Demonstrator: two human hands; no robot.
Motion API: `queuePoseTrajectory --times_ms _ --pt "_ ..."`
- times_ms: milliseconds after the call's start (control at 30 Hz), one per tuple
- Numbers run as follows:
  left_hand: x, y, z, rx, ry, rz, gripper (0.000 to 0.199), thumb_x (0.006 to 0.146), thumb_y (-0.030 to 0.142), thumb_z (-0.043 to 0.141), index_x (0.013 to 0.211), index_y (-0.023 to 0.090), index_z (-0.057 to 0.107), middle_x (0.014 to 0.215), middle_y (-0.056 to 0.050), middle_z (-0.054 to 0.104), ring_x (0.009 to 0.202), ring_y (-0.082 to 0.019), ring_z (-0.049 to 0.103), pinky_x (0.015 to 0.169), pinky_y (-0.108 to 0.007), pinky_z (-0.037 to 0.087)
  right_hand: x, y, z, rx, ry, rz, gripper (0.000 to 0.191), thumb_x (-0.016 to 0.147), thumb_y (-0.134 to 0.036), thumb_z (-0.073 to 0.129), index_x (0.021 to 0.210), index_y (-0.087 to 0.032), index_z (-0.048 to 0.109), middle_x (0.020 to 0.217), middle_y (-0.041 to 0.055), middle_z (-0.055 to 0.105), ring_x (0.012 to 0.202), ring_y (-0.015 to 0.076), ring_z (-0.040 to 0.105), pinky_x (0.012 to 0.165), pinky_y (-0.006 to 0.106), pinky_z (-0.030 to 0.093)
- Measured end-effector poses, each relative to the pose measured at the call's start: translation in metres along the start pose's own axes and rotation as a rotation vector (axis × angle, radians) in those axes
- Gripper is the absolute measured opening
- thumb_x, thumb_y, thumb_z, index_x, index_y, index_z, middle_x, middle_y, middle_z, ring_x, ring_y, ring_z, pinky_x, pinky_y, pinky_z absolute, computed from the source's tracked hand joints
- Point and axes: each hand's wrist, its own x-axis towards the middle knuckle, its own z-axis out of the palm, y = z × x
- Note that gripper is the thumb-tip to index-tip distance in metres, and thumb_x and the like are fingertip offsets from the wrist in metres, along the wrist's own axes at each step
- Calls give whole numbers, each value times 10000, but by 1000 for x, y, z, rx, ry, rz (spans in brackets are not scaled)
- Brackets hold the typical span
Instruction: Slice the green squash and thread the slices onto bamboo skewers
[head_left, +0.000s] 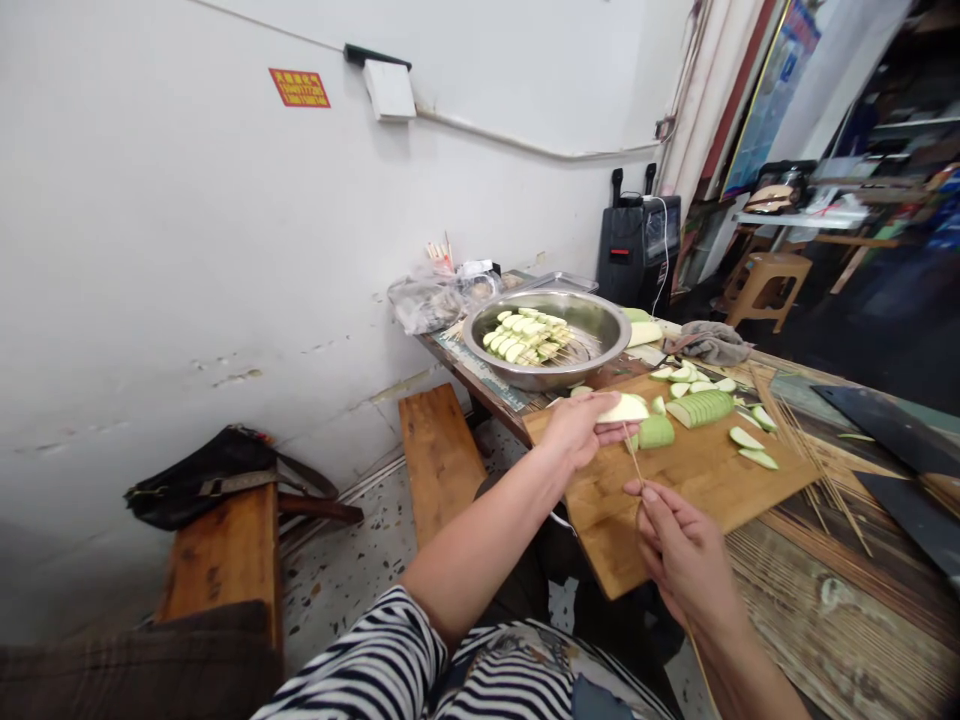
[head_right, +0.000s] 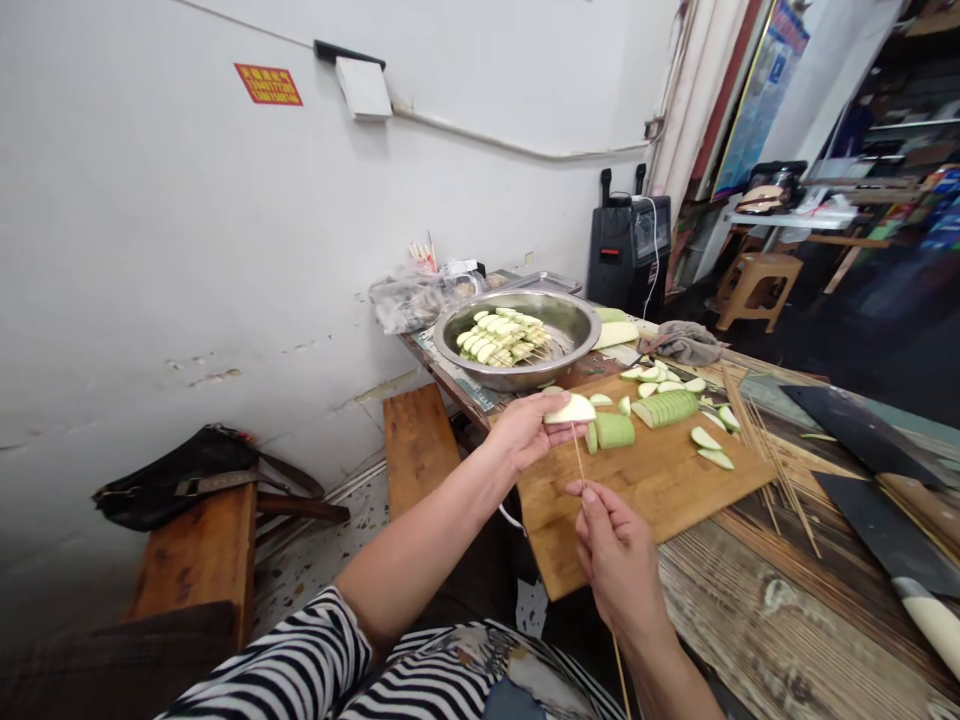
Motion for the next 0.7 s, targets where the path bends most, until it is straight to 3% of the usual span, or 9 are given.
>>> queuePoseTrajectory --times_ms 500,700 --pt "-3 -3 -1 -12 -31 -3 41 794 87 557 763 111 546 769 -79 667 694 -178 670 743 -383 557 4 -4 13 70 42 -5 482 634 -552 701 866 -151 571 444 -125 294 340 5 149 308 135 112" --pt "-3 -3 -8 -36 -78 -26 123 824 221 582 845 102 558 834 -104 667 739 -220 678 746 -415 551 8 4 5 -75 47 -74 395 730 -514 631 905 -159 619 462 -97 317 360 36 220 329 158 168"
